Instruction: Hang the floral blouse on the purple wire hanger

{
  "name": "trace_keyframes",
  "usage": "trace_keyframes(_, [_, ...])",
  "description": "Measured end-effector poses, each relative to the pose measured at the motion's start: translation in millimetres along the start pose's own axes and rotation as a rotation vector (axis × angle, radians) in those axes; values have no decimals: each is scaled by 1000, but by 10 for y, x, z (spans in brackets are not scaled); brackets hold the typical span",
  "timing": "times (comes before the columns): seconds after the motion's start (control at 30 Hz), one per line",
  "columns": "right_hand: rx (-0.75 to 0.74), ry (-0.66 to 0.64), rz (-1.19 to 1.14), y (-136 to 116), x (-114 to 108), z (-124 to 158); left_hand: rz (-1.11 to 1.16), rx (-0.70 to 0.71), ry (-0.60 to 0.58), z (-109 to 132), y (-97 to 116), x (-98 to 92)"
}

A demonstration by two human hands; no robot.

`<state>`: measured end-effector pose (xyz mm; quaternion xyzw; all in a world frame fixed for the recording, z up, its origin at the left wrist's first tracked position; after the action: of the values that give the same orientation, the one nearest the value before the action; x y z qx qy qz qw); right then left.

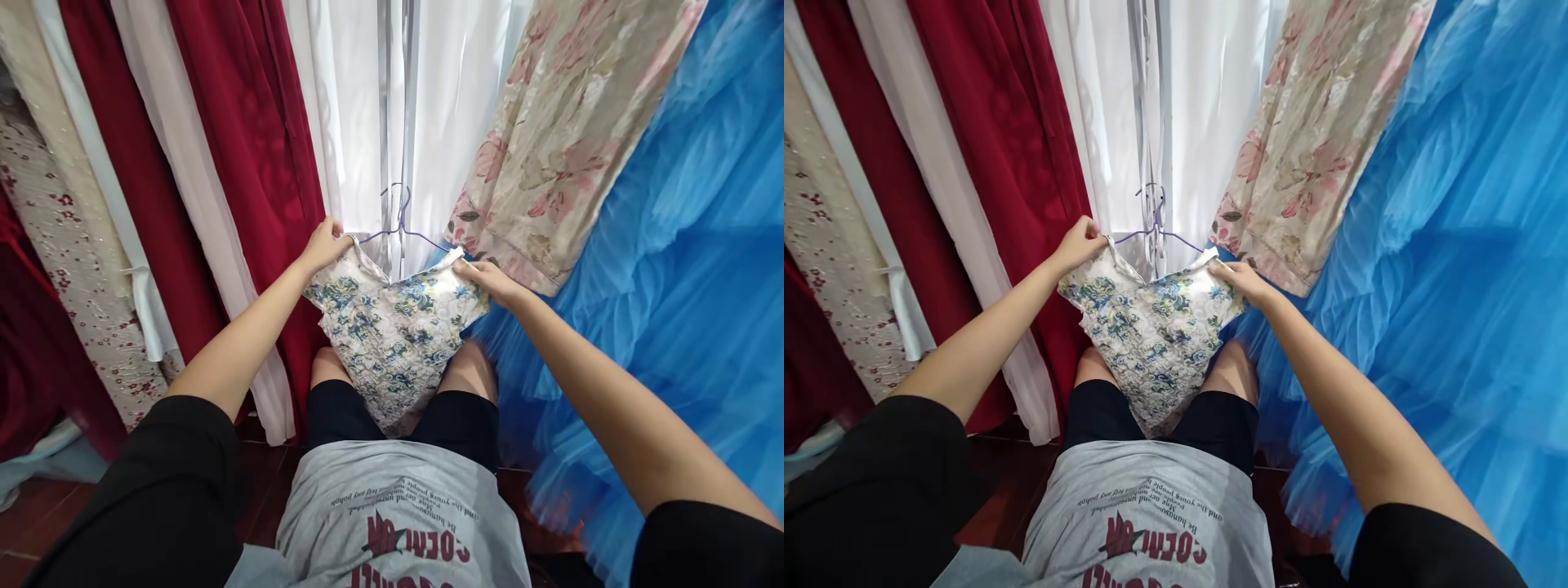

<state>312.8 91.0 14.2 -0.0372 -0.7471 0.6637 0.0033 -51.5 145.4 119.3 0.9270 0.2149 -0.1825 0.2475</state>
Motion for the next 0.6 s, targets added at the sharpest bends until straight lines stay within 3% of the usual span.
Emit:
trace_keyframes(0.1, [-72, 103, -71, 21, -139, 71, -23, 32, -72, 22, 124, 23])
trace_keyframes(0.23, [-118, 207, -207, -99, -281, 113, 11, 139, 33, -85, 403, 13])
trace_keyframes(0.4, [-40, 211, -194, -139, -305, 149, -103, 174, -158, -154, 532, 300])
trace_keyframes(0.6, [99, 192, -294, -226, -181, 206, -194, 214, -47, -326, 554, 226])
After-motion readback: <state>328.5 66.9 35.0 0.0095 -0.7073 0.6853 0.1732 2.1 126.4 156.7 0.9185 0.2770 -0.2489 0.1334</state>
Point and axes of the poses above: each hand's wrist, its own z-axis away from the middle knuckle, its own x-axis out of the palm, y = z × x, the point moved 8 cm from there along -z, towards the middle knuckle, and after that the axes turned 11 degrees about x, right-handed, at the moved point
